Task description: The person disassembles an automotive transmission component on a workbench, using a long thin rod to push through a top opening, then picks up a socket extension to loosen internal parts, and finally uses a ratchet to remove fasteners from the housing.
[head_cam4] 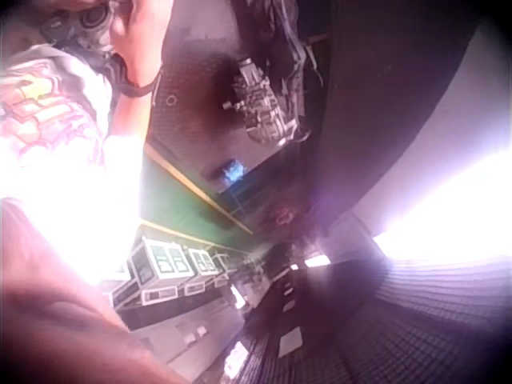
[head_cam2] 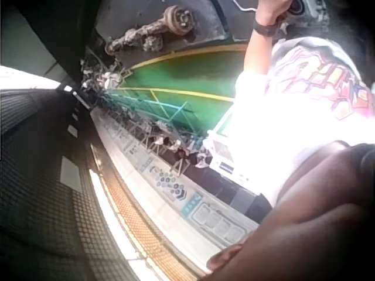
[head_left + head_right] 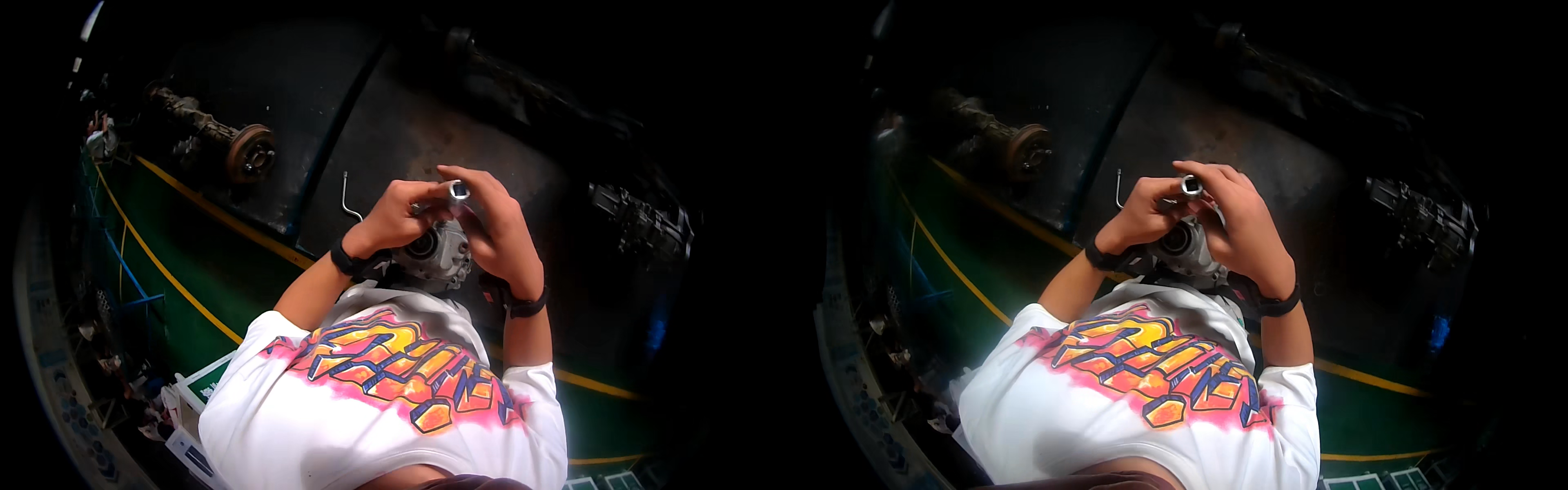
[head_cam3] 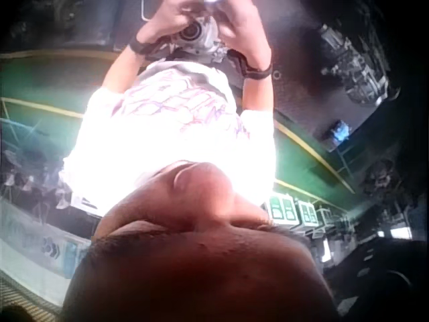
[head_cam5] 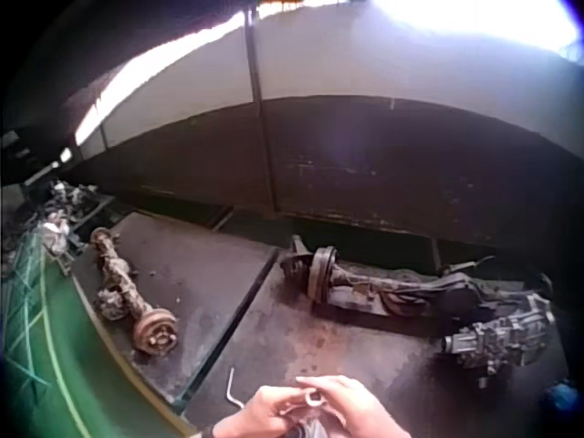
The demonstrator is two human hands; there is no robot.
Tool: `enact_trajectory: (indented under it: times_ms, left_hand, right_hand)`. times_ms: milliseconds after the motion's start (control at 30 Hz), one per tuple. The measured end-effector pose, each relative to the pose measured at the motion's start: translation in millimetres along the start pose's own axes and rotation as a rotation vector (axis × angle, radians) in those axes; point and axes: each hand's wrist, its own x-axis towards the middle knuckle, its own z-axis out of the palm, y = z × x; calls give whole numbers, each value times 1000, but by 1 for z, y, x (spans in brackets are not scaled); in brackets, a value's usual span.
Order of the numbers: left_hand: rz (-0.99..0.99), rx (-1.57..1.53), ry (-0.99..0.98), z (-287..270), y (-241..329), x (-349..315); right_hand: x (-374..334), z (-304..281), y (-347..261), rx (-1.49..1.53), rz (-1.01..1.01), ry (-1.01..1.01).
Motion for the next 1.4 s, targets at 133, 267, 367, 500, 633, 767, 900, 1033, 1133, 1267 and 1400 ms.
enact_trajectory:
  times_ms: [133, 267, 367, 500, 633, 767, 900, 1033, 1133, 1267, 1400]
  left_hand:
    - [117, 225, 175, 4, 9, 1]
    - [152, 94, -83, 16, 18, 6]
    - [112, 7, -92, 15, 14, -10]
    - [141, 57, 118, 26, 23, -14]
    - [102, 153, 129, 28, 21, -3]
    - [152, 47, -74, 10, -8, 0]
    - [132, 140, -42, 0, 19, -3]
    - [147, 128, 77, 9, 7, 11]
    - [93, 104, 63, 11, 10, 9]
    - [16, -151, -175, 13, 16, 8]
    - [26, 53, -82, 12, 2, 11]
  right_hand:
    - [3, 3, -9, 17, 89, 54]
    - [-17, -5, -10, 36, 149, 146]
    - [-16, 1, -13, 113, 201, 38]
    - [-16, 11, -16, 187, 207, 53]
    - [-21, 14, 3, -104, 79, 197]
    - [-1, 19, 3, 80, 130, 145]
    - [1, 15, -5, 58, 142, 96]
    - [-2, 21, -6, 146, 152, 227]
    - [-10, 17, 2, -6, 170, 219]
    - [-12, 21, 1, 45, 127, 239]
    - [-9, 30, -5, 168, 195, 311]
